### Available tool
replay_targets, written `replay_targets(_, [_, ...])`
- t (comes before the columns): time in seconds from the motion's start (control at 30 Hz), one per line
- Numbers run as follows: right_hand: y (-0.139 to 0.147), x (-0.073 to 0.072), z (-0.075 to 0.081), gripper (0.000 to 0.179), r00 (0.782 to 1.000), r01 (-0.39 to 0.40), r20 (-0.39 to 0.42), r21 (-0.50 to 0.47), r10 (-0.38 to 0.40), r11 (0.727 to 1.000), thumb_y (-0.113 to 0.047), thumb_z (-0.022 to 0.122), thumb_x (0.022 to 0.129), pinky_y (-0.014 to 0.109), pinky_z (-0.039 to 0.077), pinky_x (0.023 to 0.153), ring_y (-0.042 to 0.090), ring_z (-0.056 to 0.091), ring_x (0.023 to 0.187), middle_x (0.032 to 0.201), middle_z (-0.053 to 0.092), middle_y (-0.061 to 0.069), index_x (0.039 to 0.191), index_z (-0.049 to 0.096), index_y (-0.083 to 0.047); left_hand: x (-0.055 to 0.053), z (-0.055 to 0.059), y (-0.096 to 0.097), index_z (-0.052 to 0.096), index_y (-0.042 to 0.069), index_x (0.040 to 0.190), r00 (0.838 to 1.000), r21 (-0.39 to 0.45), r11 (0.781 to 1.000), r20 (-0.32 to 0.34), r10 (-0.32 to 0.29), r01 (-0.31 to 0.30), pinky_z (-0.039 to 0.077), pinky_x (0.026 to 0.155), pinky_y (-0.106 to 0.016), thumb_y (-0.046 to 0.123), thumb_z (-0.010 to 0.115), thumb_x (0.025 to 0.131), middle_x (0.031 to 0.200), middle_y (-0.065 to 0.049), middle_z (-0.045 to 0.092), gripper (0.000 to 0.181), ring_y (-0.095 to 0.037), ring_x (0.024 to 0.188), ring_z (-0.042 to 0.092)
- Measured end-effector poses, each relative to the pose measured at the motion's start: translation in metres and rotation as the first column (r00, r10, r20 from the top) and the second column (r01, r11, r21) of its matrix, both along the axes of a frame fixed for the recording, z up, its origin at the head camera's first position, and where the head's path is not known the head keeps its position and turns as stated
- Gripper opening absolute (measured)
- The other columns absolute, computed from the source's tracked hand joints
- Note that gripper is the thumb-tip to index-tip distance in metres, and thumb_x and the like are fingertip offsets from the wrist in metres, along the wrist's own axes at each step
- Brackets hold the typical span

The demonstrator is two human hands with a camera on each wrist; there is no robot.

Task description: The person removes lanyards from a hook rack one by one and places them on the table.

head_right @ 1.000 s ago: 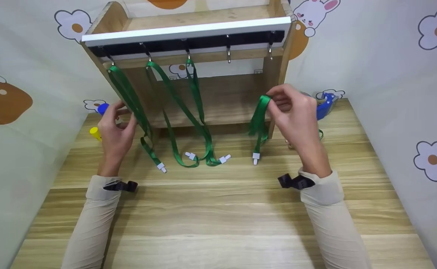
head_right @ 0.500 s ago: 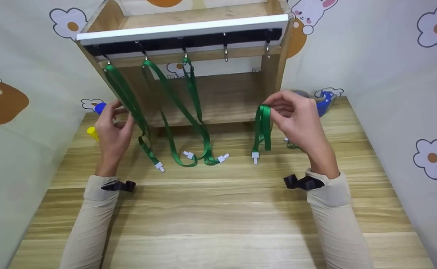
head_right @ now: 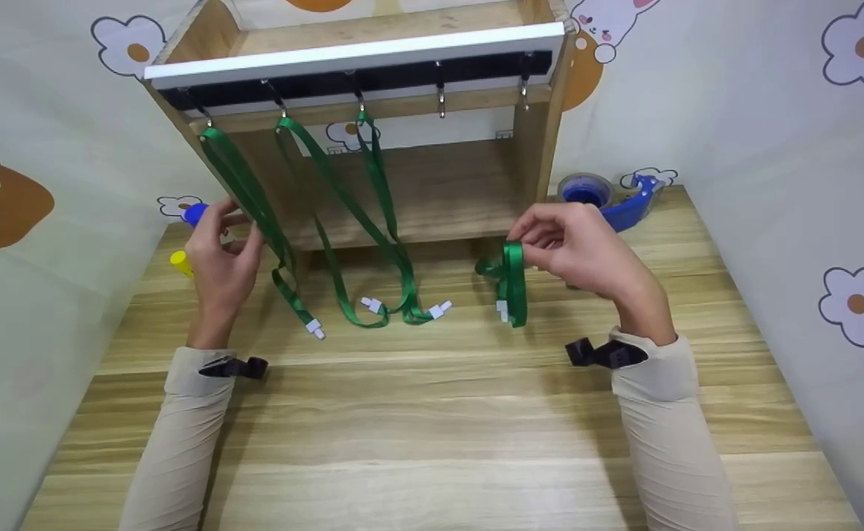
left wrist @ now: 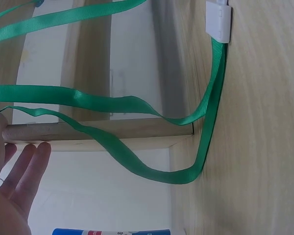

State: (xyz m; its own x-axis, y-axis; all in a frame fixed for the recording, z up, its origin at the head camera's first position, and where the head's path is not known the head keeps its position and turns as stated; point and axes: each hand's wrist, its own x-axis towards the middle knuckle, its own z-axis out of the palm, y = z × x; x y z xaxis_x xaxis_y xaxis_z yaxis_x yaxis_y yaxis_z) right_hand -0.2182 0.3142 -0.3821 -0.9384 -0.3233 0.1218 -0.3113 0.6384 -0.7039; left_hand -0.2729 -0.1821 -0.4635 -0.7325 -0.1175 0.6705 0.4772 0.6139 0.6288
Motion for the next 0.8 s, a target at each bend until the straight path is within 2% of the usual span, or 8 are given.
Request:
replay_targets(0.13, [0.005, -0.004, -0.004, 0.016, 0.999, -0.026, 0.044, 0.021, 0.026, 0.999, -0.007, 0.076, 0.100, 0.013, 0.061, 0.078, 0.010, 0.075, 0.086, 0.103, 0.079, 0.007, 0.113, 0.079, -0.013, 0.000, 0.000, 0.000, 0.066, 0.006, 0.138, 1.000, -0.002, 1.000, -0.016, -0.004, 0.004, 0.070, 0.081, -0.049, 0.026, 0.073, 0.105, 0.130, -0.012, 0.074, 0.039, -0.019, 0.115, 0.075])
replay_targets(0.4, [0.016, -0.015, -0.018, 0.018, 0.985, -0.095, 0.148, 0.049, 0.087, 0.994, 0.002, 0.071, 0.098, 0.025, 0.065, 0.070, 0.015, 0.075, 0.076, 0.099, 0.079, 0.012, 0.114, 0.076, -0.006, 0.000, -0.001, 0.000, 0.065, 0.004, 0.139, 1.000, -0.004, 1.000, -0.008, -0.004, 0.004, 0.070, 0.081, -0.048, 0.025, 0.073, 0.105, 0.131, -0.013, 0.073, 0.041, -0.021, 0.116, 0.075])
replay_targets(0.5, [0.019, -0.020, -0.024, 0.018, 0.980, -0.099, 0.179, 0.063, 0.086, 0.993, 0.002, 0.072, 0.098, 0.024, 0.065, 0.070, 0.016, 0.074, 0.077, 0.101, 0.079, 0.013, 0.116, 0.075, -0.003, 0.001, -0.001, 0.000, 0.065, 0.005, 0.140, 1.000, -0.001, 1.000, -0.003, -0.004, 0.004, 0.070, 0.081, -0.048, 0.025, 0.073, 0.105, 0.131, -0.013, 0.072, 0.041, -0.019, 0.116, 0.075])
replay_targets(0.63, [0.023, -0.024, -0.031, 0.020, 0.970, -0.076, 0.237, 0.092, 0.052, 0.993, 0.000, 0.071, 0.098, 0.023, 0.063, 0.069, 0.016, 0.073, 0.077, 0.100, 0.080, 0.014, 0.118, 0.074, -0.002, 0.001, -0.001, 0.000, 0.065, 0.006, 0.139, 1.000, -0.003, 1.000, -0.004, -0.003, 0.003, 0.070, 0.081, -0.048, 0.025, 0.073, 0.105, 0.131, -0.014, 0.072, 0.040, -0.019, 0.116, 0.074])
replay_targets(0.8, [0.025, -0.028, -0.035, 0.023, 0.936, -0.010, 0.350, 0.095, -0.024, 0.995, -0.006, 0.070, 0.101, 0.026, 0.066, 0.071, 0.019, 0.074, 0.075, 0.095, 0.079, 0.013, 0.122, 0.071, 0.002, 0.001, 0.000, 0.000, 0.065, 0.005, 0.139, 1.000, 0.005, 1.000, 0.005, -0.002, 0.002, 0.070, 0.082, -0.049, 0.025, 0.073, 0.105, 0.131, -0.014, 0.072, 0.041, -0.019, 0.117, 0.074])
